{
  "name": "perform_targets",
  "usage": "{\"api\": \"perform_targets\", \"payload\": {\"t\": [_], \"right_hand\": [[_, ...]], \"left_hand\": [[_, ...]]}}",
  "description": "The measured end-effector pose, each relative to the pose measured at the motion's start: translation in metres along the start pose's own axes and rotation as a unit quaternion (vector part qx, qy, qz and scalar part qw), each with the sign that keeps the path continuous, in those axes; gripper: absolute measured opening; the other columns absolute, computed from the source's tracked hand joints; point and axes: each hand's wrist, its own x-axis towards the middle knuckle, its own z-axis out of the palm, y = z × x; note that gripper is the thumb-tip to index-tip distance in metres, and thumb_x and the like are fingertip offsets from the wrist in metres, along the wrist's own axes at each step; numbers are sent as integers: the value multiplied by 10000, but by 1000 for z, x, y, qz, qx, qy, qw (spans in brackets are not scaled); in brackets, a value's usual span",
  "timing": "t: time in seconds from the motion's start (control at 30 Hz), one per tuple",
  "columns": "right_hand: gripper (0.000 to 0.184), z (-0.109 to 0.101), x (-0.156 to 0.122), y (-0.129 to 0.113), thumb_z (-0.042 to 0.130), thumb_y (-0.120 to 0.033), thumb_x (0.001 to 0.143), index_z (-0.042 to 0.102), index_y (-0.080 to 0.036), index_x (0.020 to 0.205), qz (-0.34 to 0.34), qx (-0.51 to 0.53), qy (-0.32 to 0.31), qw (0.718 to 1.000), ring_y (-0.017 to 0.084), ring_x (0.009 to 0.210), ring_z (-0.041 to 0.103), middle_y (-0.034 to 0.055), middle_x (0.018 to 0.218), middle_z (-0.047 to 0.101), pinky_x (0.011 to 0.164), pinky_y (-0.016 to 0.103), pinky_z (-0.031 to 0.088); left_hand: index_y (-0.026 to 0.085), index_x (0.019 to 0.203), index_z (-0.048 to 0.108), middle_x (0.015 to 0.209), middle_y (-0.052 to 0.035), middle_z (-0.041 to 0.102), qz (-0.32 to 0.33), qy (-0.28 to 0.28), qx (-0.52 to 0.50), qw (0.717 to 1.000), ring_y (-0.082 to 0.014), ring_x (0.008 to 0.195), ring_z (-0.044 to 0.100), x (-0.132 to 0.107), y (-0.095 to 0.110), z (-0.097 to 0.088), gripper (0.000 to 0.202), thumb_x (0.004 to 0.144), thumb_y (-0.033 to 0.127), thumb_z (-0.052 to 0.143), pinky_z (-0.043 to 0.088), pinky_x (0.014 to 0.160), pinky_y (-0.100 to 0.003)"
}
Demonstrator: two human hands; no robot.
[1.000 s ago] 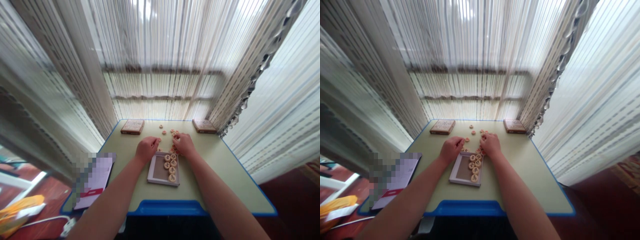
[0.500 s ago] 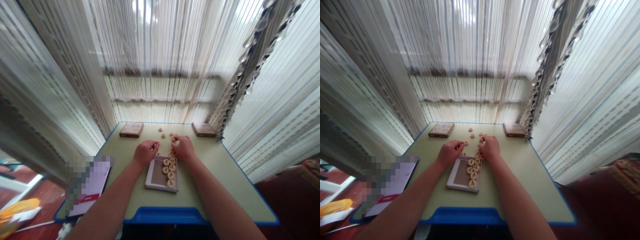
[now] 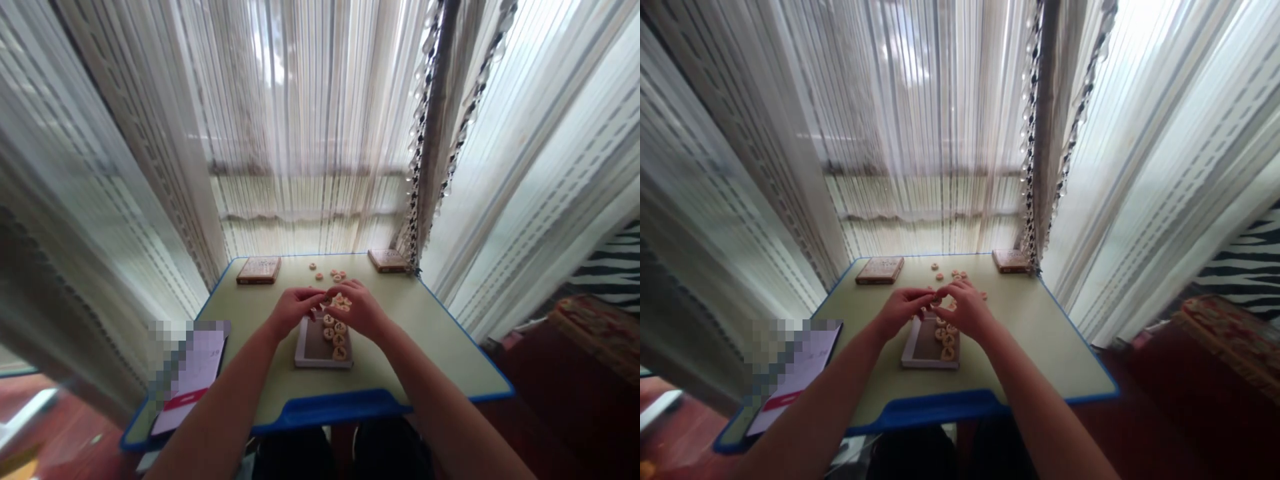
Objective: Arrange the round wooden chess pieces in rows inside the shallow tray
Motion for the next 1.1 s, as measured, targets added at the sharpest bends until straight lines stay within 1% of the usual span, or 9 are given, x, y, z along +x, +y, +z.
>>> {"api": "perform_targets", "payload": {"t": [0.17,0.23,0.33,0.43,0.6,0.67,0.83,0.97,1.1], "right_hand": [[178,9,-23,11,640,-348,691,628,-181,752,61,18,21,998,132,661,514,20,699,617,644,267,410],[204,12,-25,16,635,-369,689,632,-176,756,84,30,25,996,119,622,503,18,683,610,601,252,405],[253,13,-23,21,626,-403,686,629,-170,786,108,61,27,992,104,589,487,17,688,600,550,232,396],[283,11,-23,20,629,-421,676,616,-165,797,94,80,26,992,93,567,461,11,675,579,519,221,384],[272,11,-26,14,618,-392,698,616,-163,845,49,102,16,993,85,553,444,9,668,556,507,219,381],[269,13,-28,13,626,-378,692,614,-158,845,49,103,10,993,83,544,452,6,651,551,504,219,384],[261,18,-28,12,638,-363,681,584,-156,831,52,72,34,996,76,517,438,-13,609,522,496,213,375],[234,19,-29,11,641,-342,678,563,-165,809,34,38,39,998,79,541,441,-9,642,518,519,217,380],[269,18,-29,7,632,-328,684,555,-170,889,27,46,20,998,85,567,471,1,686,555,540,216,403]], "left_hand": [[77,837,683,577,-38,607,-27,-57,25,998,-87,492,518,0,-6,5,357,659,385,649,447,459,-215],[80,869,674,675,-69,646,-25,-63,7,998,-118,582,572,0,-9,6,366,662,381,649,481,531,-243],[96,958,647,847,-99,667,-23,-97,-26,995,-153,738,605,0,-9,6,404,632,330,689,496,699,-307],[98,995,633,851,-100,670,-27,-126,-26,991,-144,736,603,-1,-7,3,419,639,310,690,482,743,-325],[105,1021,624,814,-84,667,-4,-176,4,984,-101,663,579,-5,-3,-4,385,681,281,657,475,676,-268],[109,1018,623,821,-83,667,-7,-168,11,986,-99,663,580,-6,-3,-5,390,663,262,672,476,671,-265],[119,978,626,800,-86,671,-35,-81,20,996,-129,698,608,-6,-2,-4,383,639,285,690,490,664,-282],[111,905,650,756,-85,667,-29,-73,51,996,-124,648,600,-6,0,-3,334,659,337,663,482,616,-263],[94,884,659,694,-77,656,-18,-68,73,995,-110,596,570,-6,2,-4,335,662,345,655,465,584,-253]]}}
